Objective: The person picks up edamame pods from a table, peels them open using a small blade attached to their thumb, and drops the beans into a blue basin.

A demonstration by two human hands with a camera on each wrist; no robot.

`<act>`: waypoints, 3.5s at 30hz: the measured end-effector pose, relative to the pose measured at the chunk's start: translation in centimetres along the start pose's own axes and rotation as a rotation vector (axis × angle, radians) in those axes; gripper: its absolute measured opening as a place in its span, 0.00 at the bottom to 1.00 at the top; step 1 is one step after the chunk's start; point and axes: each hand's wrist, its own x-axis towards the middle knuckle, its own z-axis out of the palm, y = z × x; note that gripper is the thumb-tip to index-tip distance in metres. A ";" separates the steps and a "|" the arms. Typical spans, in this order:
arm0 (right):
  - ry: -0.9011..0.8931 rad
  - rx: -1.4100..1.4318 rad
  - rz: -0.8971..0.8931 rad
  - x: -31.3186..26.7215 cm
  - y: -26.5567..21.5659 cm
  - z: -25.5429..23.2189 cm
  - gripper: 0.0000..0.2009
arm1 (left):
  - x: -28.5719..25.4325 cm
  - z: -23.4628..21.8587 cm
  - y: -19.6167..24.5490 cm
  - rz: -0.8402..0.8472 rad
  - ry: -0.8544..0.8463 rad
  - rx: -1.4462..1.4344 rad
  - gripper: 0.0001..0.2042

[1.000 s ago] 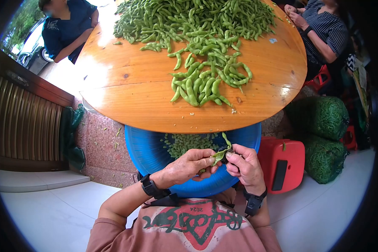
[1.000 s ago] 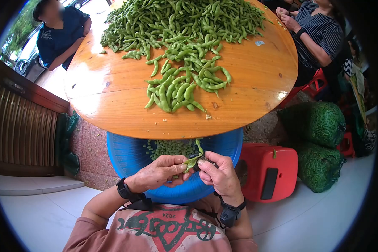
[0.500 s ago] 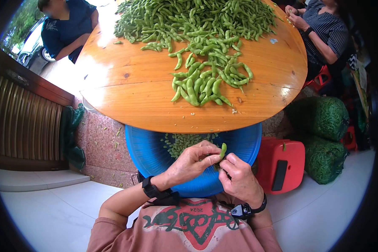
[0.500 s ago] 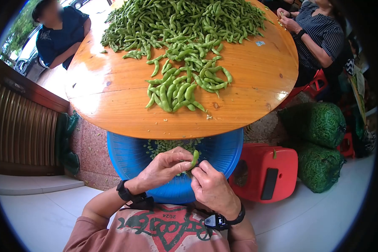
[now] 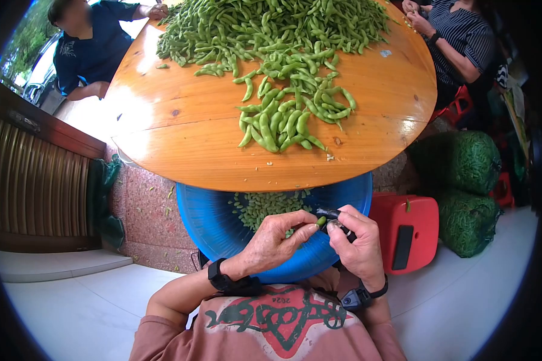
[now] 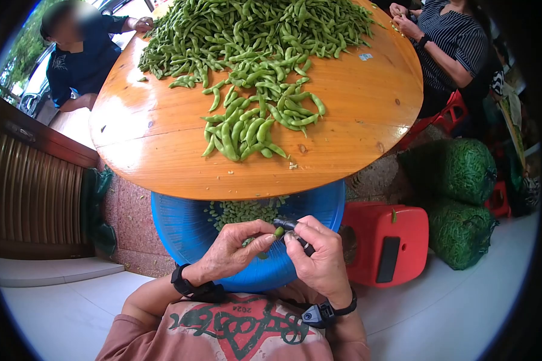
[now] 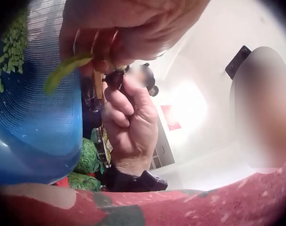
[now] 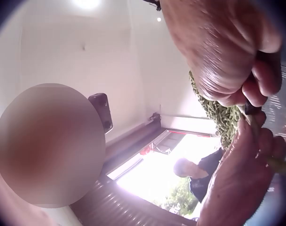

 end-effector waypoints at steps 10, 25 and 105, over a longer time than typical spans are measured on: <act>-0.081 0.033 0.006 -0.3 0.8 0.1 0.05 | 0.0 -0.7 -0.9 0.130 -0.031 0.076 0.09; -0.051 -0.228 -0.151 -0.2 -0.2 1.6 0.03 | 0.2 -2.0 -0.1 -0.027 -0.112 0.186 0.18; 0.102 0.697 0.279 0.1 1.5 3.1 0.06 | 0.3 -1.2 -2.7 -0.278 -0.290 -0.772 0.08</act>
